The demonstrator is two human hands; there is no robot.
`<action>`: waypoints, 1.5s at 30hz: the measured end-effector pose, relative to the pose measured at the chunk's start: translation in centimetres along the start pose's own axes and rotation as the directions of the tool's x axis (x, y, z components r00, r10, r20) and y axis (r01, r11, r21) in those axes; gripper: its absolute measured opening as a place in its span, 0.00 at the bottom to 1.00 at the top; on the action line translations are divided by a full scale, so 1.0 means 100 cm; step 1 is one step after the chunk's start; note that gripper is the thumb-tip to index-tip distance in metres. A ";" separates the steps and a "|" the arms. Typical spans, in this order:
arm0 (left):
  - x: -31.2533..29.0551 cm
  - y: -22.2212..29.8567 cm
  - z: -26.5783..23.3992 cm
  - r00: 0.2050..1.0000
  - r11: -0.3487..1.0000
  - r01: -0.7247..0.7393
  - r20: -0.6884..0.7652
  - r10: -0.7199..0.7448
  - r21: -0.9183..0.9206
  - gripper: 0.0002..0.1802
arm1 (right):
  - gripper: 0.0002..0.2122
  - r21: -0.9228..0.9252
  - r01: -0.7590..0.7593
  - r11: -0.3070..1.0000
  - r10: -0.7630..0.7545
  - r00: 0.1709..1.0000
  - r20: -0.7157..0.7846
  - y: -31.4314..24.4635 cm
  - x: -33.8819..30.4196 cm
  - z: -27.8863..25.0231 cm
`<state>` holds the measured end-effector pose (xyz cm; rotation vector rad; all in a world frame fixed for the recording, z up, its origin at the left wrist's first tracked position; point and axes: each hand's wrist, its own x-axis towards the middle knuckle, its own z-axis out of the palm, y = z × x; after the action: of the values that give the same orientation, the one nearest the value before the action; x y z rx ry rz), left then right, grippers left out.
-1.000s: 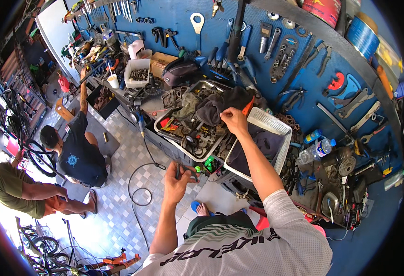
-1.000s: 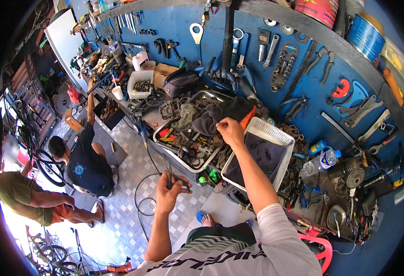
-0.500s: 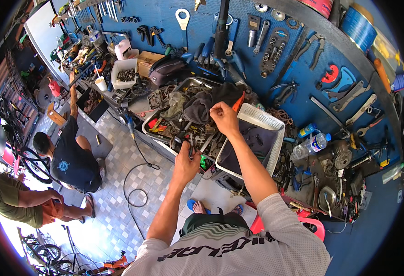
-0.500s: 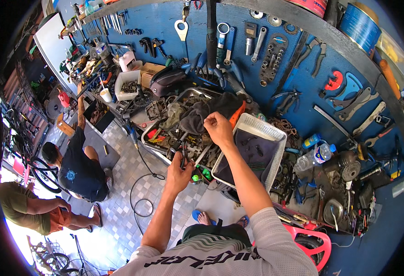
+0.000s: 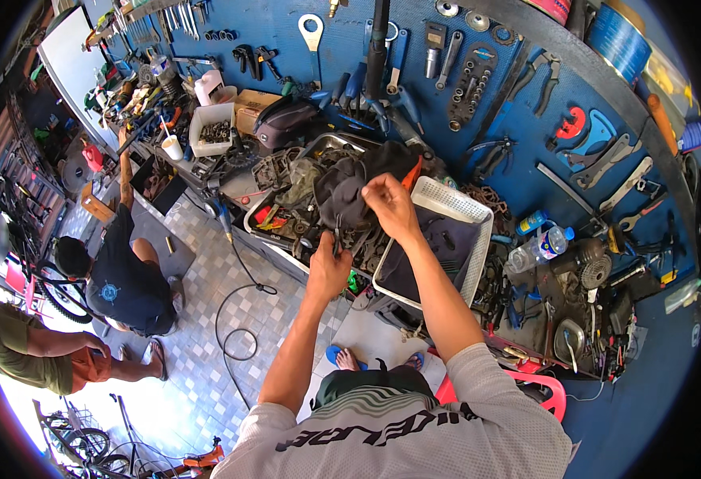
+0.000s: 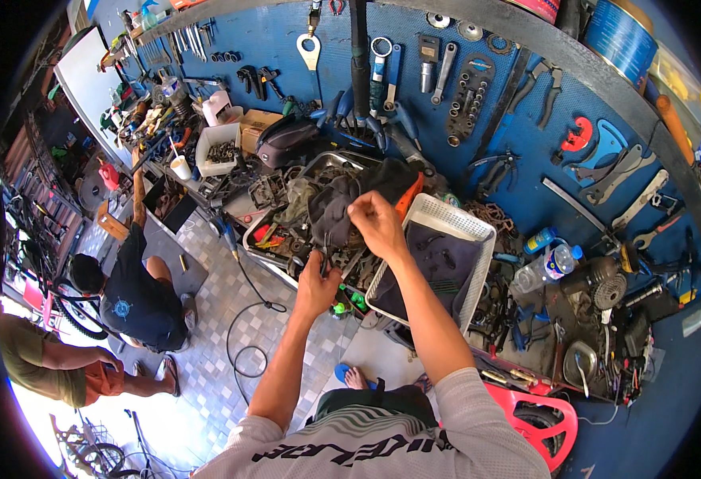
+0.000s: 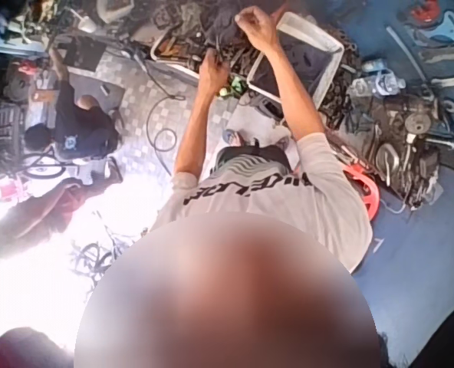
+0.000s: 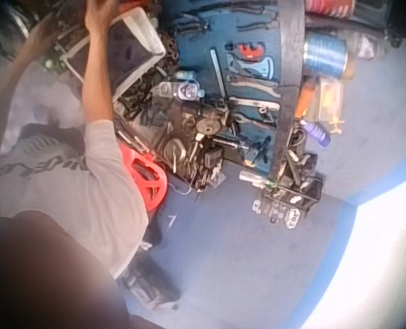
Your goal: The person holds a bicycle brake cable and uses pliers to strip the cable end, then wraps the exposed strands with white tape. The person continues to adjust and secure the taped section with pliers throughout the clip.
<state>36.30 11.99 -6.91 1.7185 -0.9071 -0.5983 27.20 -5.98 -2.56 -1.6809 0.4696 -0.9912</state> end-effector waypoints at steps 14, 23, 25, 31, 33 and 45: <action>0.002 0.006 0.009 0.998 0.995 -0.009 0.066 0.016 -0.098 0.13 | 0.15 -0.164 -0.246 0.955 0.270 0.952 0.143 0.007 -0.032 0.018; 0.011 0.035 -0.010 0.976 0.926 0.137 0.210 -0.065 -0.352 0.08 | 0.14 0.087 -0.291 0.953 0.303 0.924 -0.232 -0.006 -0.027 0.051; 0.015 0.042 -0.011 0.971 0.911 0.148 0.229 -0.062 -0.384 0.07 | 0.13 0.241 -0.237 0.941 0.307 0.899 -0.311 -0.005 -0.027 0.059; -0.005 0.060 -0.025 0.945 0.883 0.211 0.320 -0.074 -0.420 0.05 | 0.13 0.217 -0.101 0.971 0.217 0.753 -0.621 -0.008 0.004 0.026; -0.023 0.062 -0.034 0.935 0.790 0.288 0.338 -0.109 -0.541 0.05 | 0.12 0.217 -0.023 0.976 0.145 0.811 -0.566 -0.016 0.021 -0.010; -0.030 0.072 -0.033 0.912 0.713 0.324 0.405 -0.062 -0.622 0.10 | 0.19 0.056 -0.295 0.954 0.284 0.948 0.144 -0.087 -0.032 -0.004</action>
<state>35.03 15.16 0.80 1.0389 -0.6186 -1.2541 23.55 -0.87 4.28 -1.5451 0.5634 -0.6678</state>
